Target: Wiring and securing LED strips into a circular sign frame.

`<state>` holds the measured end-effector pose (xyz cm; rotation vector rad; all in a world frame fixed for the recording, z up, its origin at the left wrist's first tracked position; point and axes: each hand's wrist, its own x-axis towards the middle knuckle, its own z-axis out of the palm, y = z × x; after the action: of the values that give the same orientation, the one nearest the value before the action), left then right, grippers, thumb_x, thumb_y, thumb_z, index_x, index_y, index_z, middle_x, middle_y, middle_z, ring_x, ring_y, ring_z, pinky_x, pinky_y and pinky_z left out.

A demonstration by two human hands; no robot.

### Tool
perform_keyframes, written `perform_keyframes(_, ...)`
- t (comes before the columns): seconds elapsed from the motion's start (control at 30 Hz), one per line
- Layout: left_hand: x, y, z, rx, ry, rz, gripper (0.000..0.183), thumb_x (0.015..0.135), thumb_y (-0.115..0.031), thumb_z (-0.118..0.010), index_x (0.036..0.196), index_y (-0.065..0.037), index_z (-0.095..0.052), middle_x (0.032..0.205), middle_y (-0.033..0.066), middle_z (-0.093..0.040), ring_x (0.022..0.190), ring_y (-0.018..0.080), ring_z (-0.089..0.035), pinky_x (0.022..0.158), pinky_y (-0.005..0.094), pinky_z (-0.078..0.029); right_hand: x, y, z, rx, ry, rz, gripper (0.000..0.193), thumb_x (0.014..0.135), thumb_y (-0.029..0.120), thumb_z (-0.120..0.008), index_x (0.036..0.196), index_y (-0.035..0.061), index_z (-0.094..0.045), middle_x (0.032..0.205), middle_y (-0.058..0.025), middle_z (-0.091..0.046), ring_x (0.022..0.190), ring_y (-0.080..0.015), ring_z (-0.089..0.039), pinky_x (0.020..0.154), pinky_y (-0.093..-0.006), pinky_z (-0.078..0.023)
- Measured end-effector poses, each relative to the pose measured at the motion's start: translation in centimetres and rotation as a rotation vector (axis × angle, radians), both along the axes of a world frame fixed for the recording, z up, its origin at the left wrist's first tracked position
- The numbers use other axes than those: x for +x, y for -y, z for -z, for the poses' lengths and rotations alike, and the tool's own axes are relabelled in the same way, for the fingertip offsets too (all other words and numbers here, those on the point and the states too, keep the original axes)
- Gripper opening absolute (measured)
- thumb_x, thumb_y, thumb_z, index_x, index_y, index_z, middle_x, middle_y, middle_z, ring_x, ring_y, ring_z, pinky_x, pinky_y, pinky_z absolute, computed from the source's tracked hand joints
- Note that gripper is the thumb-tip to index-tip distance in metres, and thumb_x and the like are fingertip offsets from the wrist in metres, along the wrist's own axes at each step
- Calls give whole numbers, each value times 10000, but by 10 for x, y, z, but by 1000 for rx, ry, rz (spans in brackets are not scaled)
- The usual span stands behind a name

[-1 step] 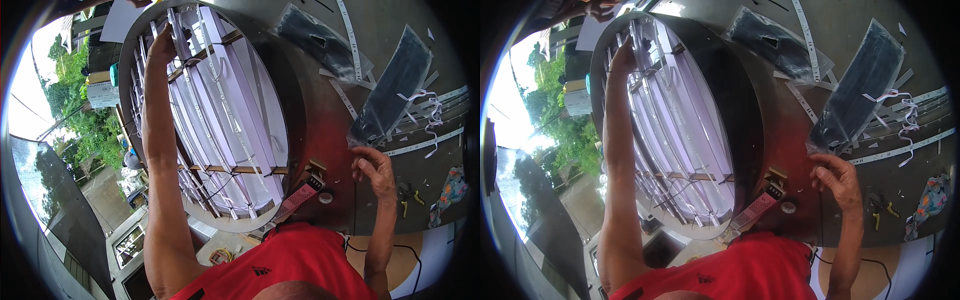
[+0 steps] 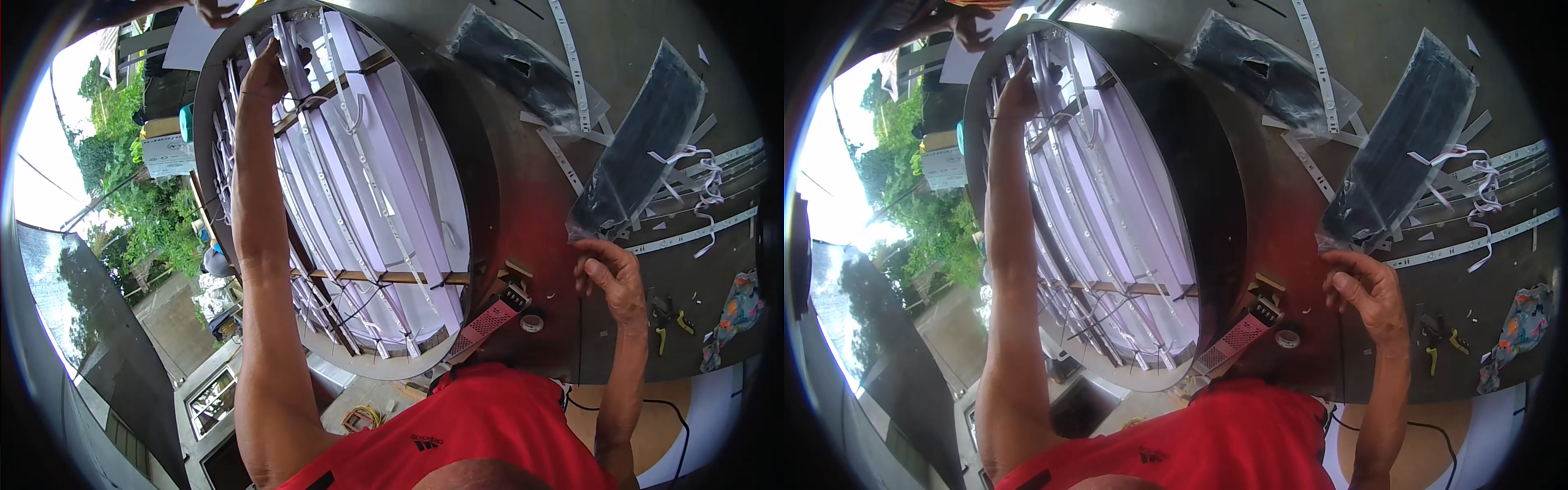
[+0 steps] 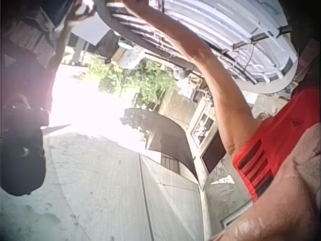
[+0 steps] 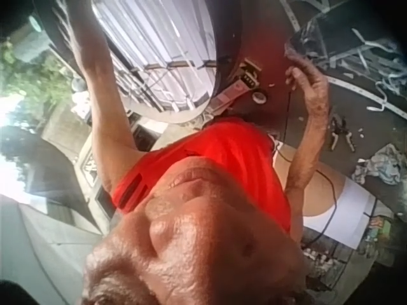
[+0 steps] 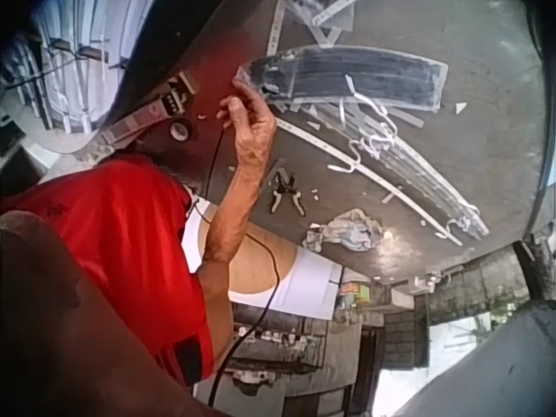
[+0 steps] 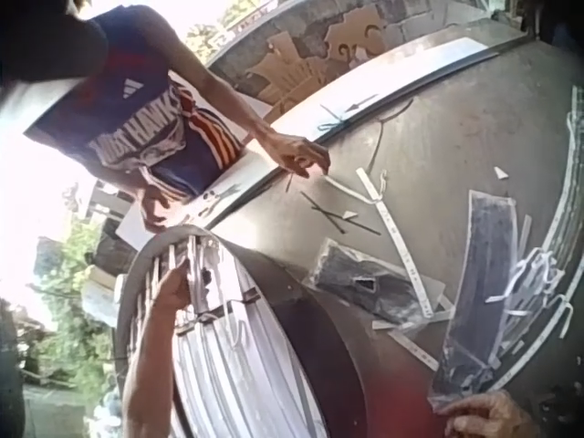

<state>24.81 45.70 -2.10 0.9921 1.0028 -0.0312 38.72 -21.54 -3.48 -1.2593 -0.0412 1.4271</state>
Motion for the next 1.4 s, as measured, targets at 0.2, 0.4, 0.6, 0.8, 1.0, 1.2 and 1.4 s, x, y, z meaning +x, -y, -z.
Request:
perform_keyframes(0.2,5,-1,4,-131,117,31,366,974,-371,-590,1236,-119,-620,1177,144,-641,1175,314,-581,924,533,-496,2,4,-1,2,-17,5,339,928,221,-663,1165,-21,-648,816,-74,-667,685,-122,-633,584,-239,-493)
perform_keyframes(0.4,5,0,5,-295,192,23,324,949,-325,-640,1183,-101,-654,1118,77,-657,1128,265,-601,983,500,-452,1,2,4,15,11,-3,397,918,295,-686,1161,-15,-639,804,-62,-662,658,-129,-635,546,-236,-475)
perform_keyframes(0.6,11,7,15,-472,225,-196,226,932,-263,-670,1076,-89,-662,1007,98,-666,876,249,-649,841,447,-529,0,4,5,9,19,-11,386,929,290,-674,1163,-14,-639,805,-61,-663,658,-129,-635,548,-237,-477)
perform_keyframes(0.8,9,6,16,-433,273,-132,213,952,-211,-641,1104,-62,-642,1008,97,-649,922,236,-628,851,409,-532,0,4,4,9,31,-11,378,930,283,-671,1163,-13,-641,810,-61,-663,662,-129,-635,548,-238,-477)
perform_keyframes(1.0,10,-4,19,-341,199,-175,221,949,-189,-644,1118,-48,-623,1007,107,-649,932,245,-633,832,415,-551,2,3,-5,-5,55,-37,375,928,259,-671,1171,-24,-633,827,-68,-666,675,-130,-631,550,-231,-475)
perform_keyframes(1.2,5,-26,24,-516,281,24,238,940,-177,-659,1115,-17,-629,1008,94,-655,964,239,-625,844,373,-559,3,9,-9,3,89,-34,348,928,223,-661,1172,-23,-637,840,-71,-674,689,-126,-631,562,-232,-477)
perform_keyframes(1.4,2,-19,35,-279,252,-92,243,956,-200,-637,1114,-17,-619,965,81,-644,928,237,-635,821,364,-562,-3,25,-14,-34,76,-22,324,931,188,-643,1170,-30,-640,850,-69,-680,702,-123,-632,577,-236,-482)
